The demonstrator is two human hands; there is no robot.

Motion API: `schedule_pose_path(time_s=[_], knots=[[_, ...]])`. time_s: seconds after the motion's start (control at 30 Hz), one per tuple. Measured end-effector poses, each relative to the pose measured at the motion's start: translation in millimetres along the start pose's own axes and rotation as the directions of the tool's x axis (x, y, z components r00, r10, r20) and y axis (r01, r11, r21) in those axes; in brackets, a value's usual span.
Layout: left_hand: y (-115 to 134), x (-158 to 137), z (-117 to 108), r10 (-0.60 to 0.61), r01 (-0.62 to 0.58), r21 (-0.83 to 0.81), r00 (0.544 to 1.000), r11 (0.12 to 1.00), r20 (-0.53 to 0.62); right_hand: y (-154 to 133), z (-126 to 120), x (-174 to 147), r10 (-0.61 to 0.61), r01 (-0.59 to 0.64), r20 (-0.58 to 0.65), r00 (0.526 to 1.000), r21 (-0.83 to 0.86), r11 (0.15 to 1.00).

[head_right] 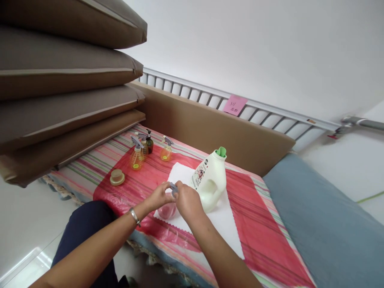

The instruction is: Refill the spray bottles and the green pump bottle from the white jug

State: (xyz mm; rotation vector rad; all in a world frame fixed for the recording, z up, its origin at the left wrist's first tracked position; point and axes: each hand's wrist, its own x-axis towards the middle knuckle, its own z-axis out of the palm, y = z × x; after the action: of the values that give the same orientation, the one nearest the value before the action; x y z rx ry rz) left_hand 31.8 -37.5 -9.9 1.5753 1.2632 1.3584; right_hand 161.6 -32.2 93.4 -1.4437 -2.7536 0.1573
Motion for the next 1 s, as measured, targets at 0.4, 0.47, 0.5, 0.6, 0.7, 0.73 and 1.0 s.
schedule_pose_path(time_s=[0.4,0.47,0.5,0.6,0.7,0.73,1.0], knots=[[0,-3,4,-0.008,0.008,-0.020,1.000,1.000,-0.025,0,0,1,0.006,-0.006,-0.014,1.000,0.014,1.000],[0,1,-1,0.012,-0.010,-0.035,0.999,0.999,0.038,1,1,1,0.008,-0.008,-0.011,1.000,0.011,1.000],[1,3,-4,0.025,-0.021,-0.046,0.996,0.999,0.088,1,0,1,0.008,-0.008,-0.009,1.000,0.011,1.000],[6,6,-13,0.055,-0.045,-0.059,0.983,0.997,0.177,2,0,1,0.004,-0.003,-0.013,1.000,0.022,1.000],[7,1,-8,0.050,-0.048,-0.019,0.994,0.999,0.100,3,1,2,0.002,-0.001,-0.022,1.000,0.043,0.999],[7,-2,-4,0.044,-0.043,-0.003,0.997,0.999,0.056,3,2,2,0.003,-0.002,-0.024,1.000,0.048,0.999],[0,3,5,0.093,-0.094,0.025,0.994,0.995,0.051,6,3,4,0.016,-0.015,-0.008,1.000,0.083,0.996]])
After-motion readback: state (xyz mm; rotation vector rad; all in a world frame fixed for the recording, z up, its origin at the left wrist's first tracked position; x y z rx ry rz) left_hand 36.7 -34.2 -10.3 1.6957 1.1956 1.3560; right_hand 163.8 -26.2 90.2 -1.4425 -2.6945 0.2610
